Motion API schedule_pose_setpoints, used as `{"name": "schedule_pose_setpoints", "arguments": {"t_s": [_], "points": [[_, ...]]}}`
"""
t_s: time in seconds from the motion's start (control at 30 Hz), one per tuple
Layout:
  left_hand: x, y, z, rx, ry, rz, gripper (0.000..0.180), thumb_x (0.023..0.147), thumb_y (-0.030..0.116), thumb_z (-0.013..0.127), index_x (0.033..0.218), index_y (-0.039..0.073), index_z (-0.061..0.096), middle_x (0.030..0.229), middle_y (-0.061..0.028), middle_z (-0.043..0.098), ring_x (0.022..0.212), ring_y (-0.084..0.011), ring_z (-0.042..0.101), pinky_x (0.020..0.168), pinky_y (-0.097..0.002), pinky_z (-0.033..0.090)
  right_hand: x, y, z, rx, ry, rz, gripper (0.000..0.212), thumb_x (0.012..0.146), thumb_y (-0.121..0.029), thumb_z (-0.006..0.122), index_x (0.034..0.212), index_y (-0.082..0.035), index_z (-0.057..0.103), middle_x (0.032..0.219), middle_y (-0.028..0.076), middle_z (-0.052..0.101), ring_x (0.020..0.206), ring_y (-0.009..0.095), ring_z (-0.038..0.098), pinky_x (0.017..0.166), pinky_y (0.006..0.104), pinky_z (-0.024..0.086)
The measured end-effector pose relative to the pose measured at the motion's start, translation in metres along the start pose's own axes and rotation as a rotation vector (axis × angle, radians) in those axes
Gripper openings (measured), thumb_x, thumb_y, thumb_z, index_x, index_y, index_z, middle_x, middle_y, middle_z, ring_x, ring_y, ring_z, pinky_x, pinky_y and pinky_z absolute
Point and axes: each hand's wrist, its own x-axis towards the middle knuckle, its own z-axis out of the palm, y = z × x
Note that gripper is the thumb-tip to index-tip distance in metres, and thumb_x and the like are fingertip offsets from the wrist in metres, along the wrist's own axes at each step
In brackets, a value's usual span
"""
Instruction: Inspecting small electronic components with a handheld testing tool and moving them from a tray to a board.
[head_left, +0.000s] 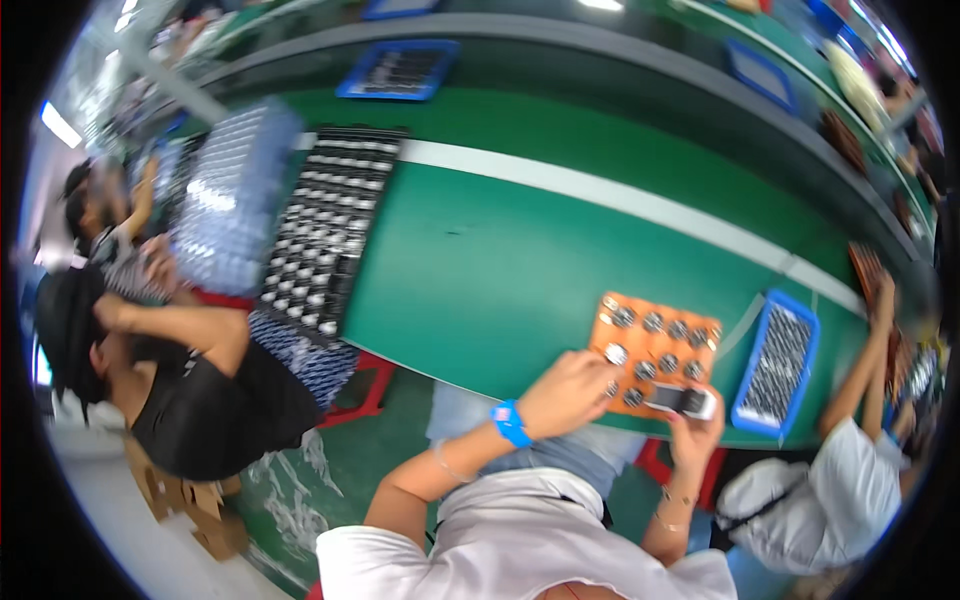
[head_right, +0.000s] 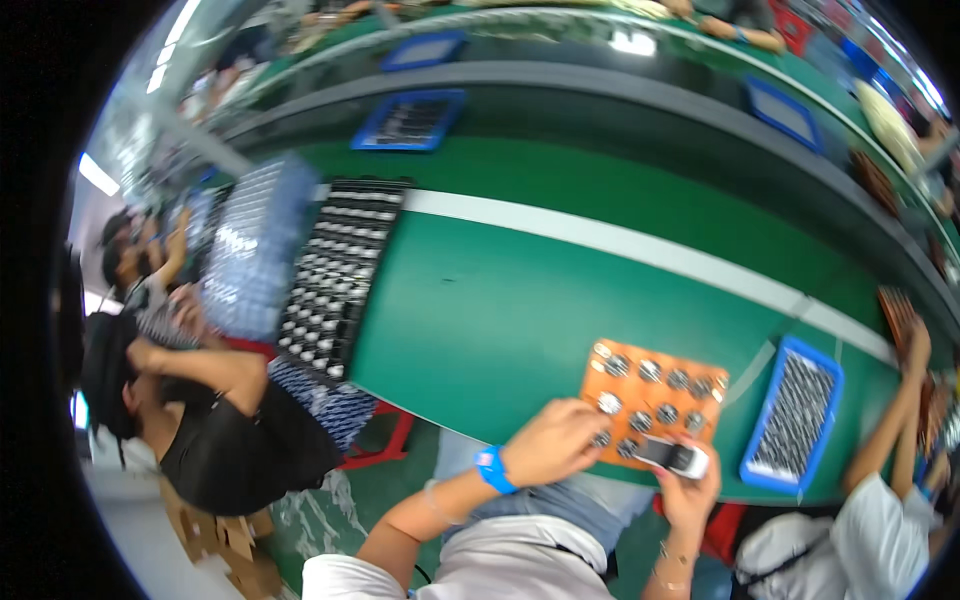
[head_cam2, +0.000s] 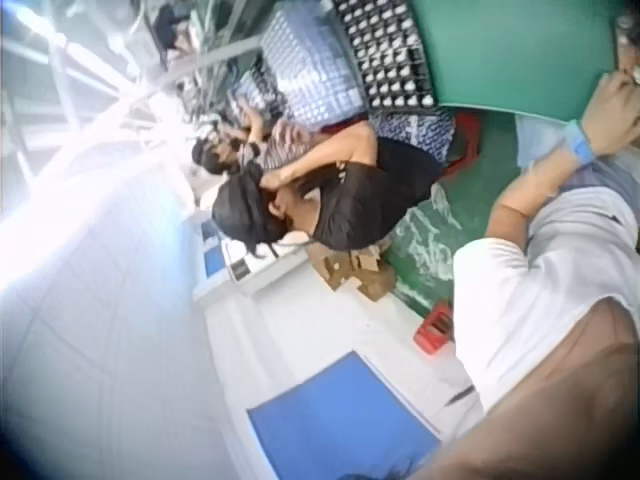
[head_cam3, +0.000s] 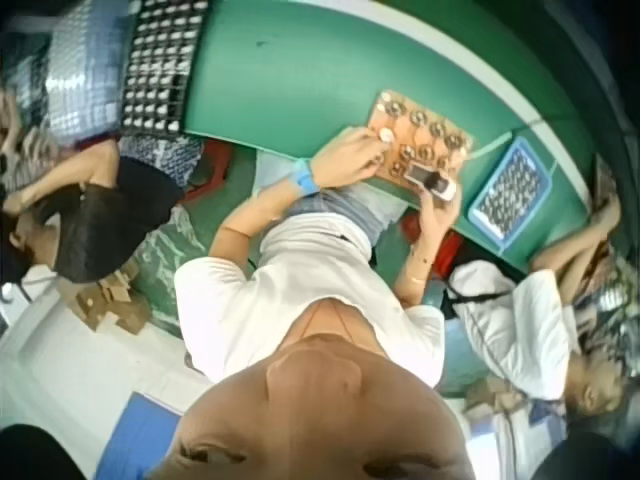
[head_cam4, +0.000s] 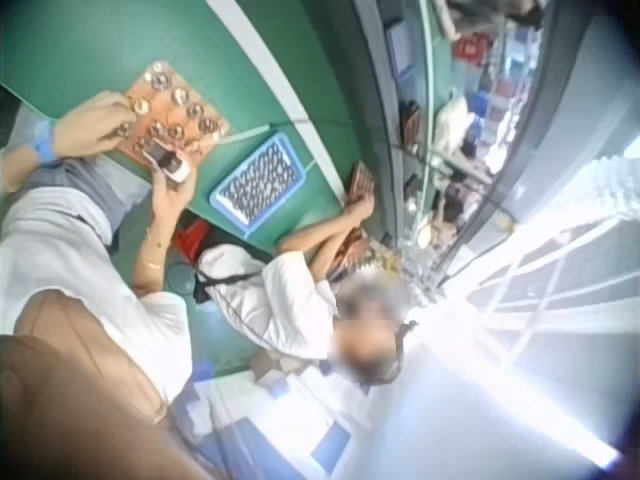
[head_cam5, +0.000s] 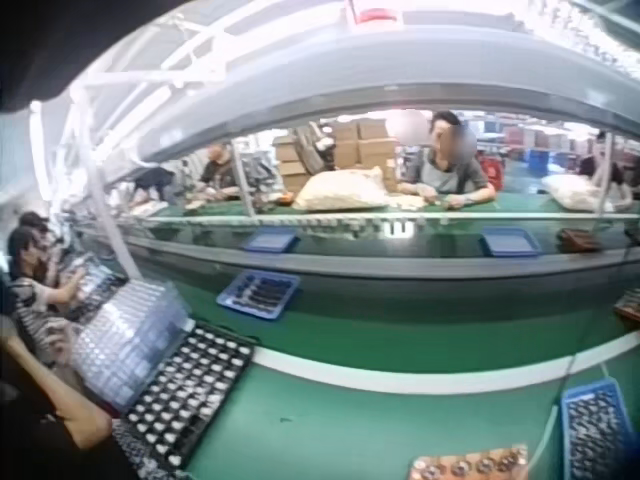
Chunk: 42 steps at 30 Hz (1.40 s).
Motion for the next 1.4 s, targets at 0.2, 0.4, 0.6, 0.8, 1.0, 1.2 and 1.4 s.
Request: {"name": "schedule_pose_setpoints", "arguments": {"t_s": [0.2,0.4,0.6,0.8,1.0,1.2,1.4], "points": [[0.002,0.013,0.023,0.206,0.046,0.155,0.047,0.076,0.025,0.07,0.117,0.007,0.055,0.104,-0.0035,0.059,0.103,-0.0219,0.052,0.087,-0.0368,0.039,0.001,0.006,-0.026,-0.08,-0.04,-0.016,0.049,0.08,-0.006,0.073,0.123,-0.001,0.048,0.115,0.011,0.056,0.106,0.02,0.057,0.091,0.0318,0.048],[0.004,0.006,0.041,0.177,0.071,0.128,0.046,0.077,0.02,0.07,0.119,0.007,0.055,0.096,-0.0024,0.058,0.097,-0.0182,0.052,0.084,-0.0345,0.038,0.004,0.008,-0.033,-0.256,-0.15,-0.009,0.043,0.081,-0.002,0.07,0.119,-0.001,0.051,0.114,0.009,0.056,0.106,0.018,0.056,0.092,0.0307,0.046],[0.01,0.023,0.039,-0.056,0.103,0.134,0.042,0.084,0.021,0.066,0.121,0.007,0.051,0.096,-0.0071,0.059,0.092,-0.0224,0.057,0.085,-0.0356,0.038,0.003,-0.009,-0.025,-0.411,-0.234,-0.079,0.039,0.078,0.001,0.069,0.114,0.0,0.055,0.112,0.009,0.056,0.105,0.019,0.056,0.09,0.0289,0.045],[0.02,0.034,0.028,-0.131,0.068,0.142,0.04,0.081,0.014,0.065,0.117,0.005,0.052,0.094,-0.0102,0.062,0.091,-0.0271,0.06,0.08,-0.0391,0.042,-0.004,-0.018,-0.023,-0.359,-0.159,-0.029,0.039,0.073,0.001,0.071,0.11,0.002,0.058,0.108,0.015,0.062,0.104,0.024,0.059,0.094,0.0343,0.044],[0.024,0.033,0.002,-0.119,0.024,0.052,0.042,0.076,0.013,0.073,0.115,0.008,0.058,0.096,-0.0086,0.065,0.088,-0.0277,0.062,0.081,-0.0399,0.043,0.013,-0.027,-0.001,-0.472,-0.203,-0.194,0.041,0.068,0.002,0.075,0.107,-0.002,0.064,0.102,0.013,0.066,0.094,0.028,0.062,0.085,0.035,0.047],[0.025,0.033,0.013,-0.182,-0.015,0.015,0.041,0.076,0.008,0.071,0.115,0.006,0.056,0.1,-0.009,0.064,0.091,-0.0285,0.06,0.081,-0.0393,0.043,0.014,-0.034,-0.007,-0.493,-0.227,-0.154,0.04,0.07,0.003,0.072,0.109,-0.002,0.063,0.105,0.013,0.066,0.098,0.028,0.062,0.087,0.0353,0.048],[0.031,0.034,0.023,0.068,-0.059,0.038,0.04,0.074,0.008,0.07,0.111,0.007,0.057,0.099,-0.0057,0.063,0.092,-0.0251,0.057,0.078,-0.0374,0.042,-0.002,-0.022,-0.031,-0.119,0.02,-0.022,0.043,0.078,0.003,0.068,0.118,0.002,0.051,0.113,0.014,0.058,0.108,0.024,0.059,0.094,0.0357,0.047]]}}
